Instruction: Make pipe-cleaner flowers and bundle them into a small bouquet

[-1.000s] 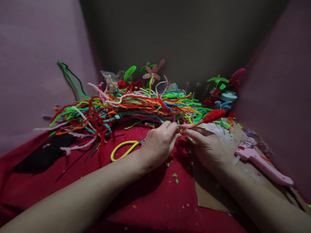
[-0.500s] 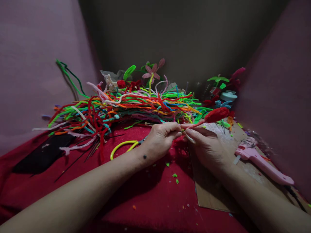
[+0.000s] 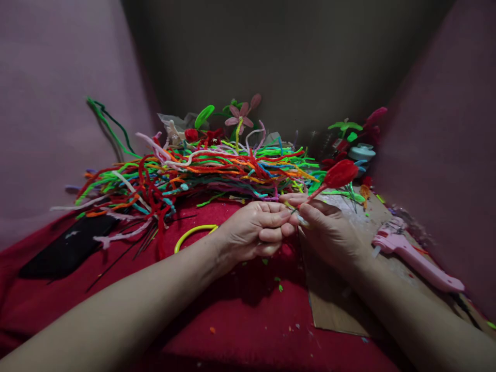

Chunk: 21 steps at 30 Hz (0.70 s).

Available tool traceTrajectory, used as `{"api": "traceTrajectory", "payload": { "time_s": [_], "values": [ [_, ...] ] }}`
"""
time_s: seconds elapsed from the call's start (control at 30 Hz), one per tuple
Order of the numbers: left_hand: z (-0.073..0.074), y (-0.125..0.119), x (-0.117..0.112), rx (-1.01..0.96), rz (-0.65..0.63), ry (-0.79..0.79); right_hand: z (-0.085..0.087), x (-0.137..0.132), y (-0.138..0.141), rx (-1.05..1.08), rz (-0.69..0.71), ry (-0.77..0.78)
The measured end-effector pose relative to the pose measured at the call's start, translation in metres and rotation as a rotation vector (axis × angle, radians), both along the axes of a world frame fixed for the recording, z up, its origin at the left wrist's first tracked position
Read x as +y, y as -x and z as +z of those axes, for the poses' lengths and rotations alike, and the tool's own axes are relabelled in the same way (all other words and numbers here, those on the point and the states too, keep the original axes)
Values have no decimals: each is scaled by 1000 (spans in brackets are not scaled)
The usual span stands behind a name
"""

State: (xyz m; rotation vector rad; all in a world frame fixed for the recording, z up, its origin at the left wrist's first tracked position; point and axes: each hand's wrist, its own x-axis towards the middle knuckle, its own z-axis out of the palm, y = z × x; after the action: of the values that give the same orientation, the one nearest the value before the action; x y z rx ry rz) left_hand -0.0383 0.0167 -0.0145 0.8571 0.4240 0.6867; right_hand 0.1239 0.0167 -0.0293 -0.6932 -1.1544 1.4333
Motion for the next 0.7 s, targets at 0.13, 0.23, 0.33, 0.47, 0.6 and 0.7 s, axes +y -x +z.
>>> {"api": "traceTrajectory", "payload": {
  "time_s": [0.13, 0.23, 0.33, 0.47, 0.6, 0.7],
  "values": [
    [2, 0, 2, -16, 15, 37, -1, 0, -2, -18, 55, 14],
    [3, 0, 1, -25, 6, 66, -1, -1, -4, -25, 84, 5],
    [3, 1, 0, -20, -7, 90, 0, -1, -5, -52, 77, -13],
    [4, -1, -1, 78, -3, 3, 1, 0, -3, -105, -22, -71],
    [4, -6, -4, 370, 192, -298, -1, 1, -1, -79, -19, -49],
    [1, -9, -6, 590, 448, -598, -5, 0, 0, -95, -33, -20]
  ]
}}
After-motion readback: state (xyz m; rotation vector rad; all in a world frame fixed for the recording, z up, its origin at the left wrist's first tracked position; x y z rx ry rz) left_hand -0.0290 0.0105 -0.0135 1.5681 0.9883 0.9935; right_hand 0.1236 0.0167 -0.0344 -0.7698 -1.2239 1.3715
